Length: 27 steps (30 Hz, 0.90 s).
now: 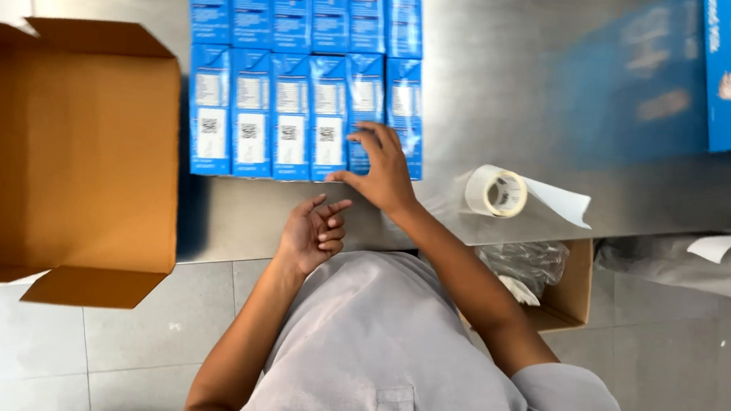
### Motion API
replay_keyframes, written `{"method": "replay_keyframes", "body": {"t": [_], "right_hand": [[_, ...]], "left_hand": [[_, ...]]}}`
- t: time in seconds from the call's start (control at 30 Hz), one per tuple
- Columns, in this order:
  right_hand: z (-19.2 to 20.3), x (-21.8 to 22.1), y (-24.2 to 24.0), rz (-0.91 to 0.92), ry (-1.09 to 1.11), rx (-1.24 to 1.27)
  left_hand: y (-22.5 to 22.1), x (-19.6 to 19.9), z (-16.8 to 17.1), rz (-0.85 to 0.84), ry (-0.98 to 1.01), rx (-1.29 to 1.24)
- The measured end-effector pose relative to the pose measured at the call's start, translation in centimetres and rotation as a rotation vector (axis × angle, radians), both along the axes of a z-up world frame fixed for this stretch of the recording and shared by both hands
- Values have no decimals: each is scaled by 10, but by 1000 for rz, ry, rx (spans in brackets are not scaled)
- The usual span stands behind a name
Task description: The person takes blue milk cartons out of a cardboard box and arranges them in rows on a stainless steel table. They then peel white QR-code labels from a backing strip and press a label onto the back of each carton, working through the cartons one at a time.
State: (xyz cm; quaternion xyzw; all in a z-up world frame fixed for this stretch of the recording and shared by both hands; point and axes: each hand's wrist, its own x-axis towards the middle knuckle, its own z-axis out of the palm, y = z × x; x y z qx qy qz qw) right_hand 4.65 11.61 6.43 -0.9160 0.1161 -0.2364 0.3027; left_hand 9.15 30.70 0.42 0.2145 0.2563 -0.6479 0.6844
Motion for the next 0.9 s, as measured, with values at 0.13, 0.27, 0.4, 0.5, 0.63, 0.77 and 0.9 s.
{"method": "replay_keyframes", "body": {"t": [0.13,0.27,0.4,0.5,0.63,0.77,0.9], "right_hand": [[1,-53,-37,-115,-35,206],[1,-140,-85,-360,-99,371],[-29,-233,-120,-514,-98,412],[-75,-273,-136,-718,75,498],[-72,-268,-155,-772,-2,547],[-48,-245,-193,-727,71,97],[-37,-228,-237,-612,133,156]], "left_hand": [[-42,-19,13,-98,-135,30],[-100,-42,35,-222,-331,7],[-165,-73,59,-338,-711,87],[-210,-92,55,-414,-1073,83],[-259,-111,56,-406,-1648,148],[-287,-127,62,-478,-2065,334],[-296,-146,55,-563,-2463,371]]}}
